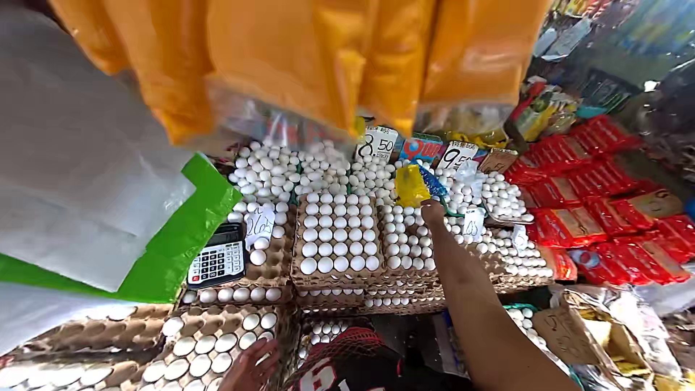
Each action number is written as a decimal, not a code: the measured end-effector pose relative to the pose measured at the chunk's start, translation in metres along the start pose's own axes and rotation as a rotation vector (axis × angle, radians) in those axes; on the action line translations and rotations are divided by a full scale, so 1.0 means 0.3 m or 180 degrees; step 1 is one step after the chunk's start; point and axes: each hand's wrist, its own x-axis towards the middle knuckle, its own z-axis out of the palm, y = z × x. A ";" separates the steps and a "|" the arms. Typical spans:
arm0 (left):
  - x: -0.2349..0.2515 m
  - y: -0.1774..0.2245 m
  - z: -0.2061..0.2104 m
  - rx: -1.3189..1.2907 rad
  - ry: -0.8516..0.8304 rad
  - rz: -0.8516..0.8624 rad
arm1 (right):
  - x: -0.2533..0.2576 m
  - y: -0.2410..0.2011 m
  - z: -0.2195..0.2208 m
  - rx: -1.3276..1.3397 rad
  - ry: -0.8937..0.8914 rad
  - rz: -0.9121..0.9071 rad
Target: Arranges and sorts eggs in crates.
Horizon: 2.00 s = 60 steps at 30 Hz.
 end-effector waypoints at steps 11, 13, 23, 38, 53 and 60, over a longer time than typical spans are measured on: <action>-0.033 -0.088 0.024 -0.0214 0.0752 0.0354 | 0.320 0.015 -0.068 -0.1792 -0.0526 -0.0444; -0.043 -0.092 0.032 -0.0139 0.0889 0.0428 | 0.375 0.015 -0.054 -0.1758 -0.0523 -0.0795; -0.146 -0.028 0.054 -0.0371 0.1409 0.0334 | 0.390 -0.020 -0.021 -0.1416 -0.0489 -0.1489; 0.080 0.149 0.109 0.0328 0.0439 0.0616 | 0.077 -0.620 -0.359 0.0739 0.0991 -0.1730; 0.440 0.513 0.755 0.2389 -0.0212 0.1879 | -0.649 -0.810 -0.179 0.1177 -0.1423 -0.2706; 0.516 0.443 0.803 0.1375 0.0048 0.1721 | -0.751 -0.634 -0.032 0.2108 -0.1408 -0.0607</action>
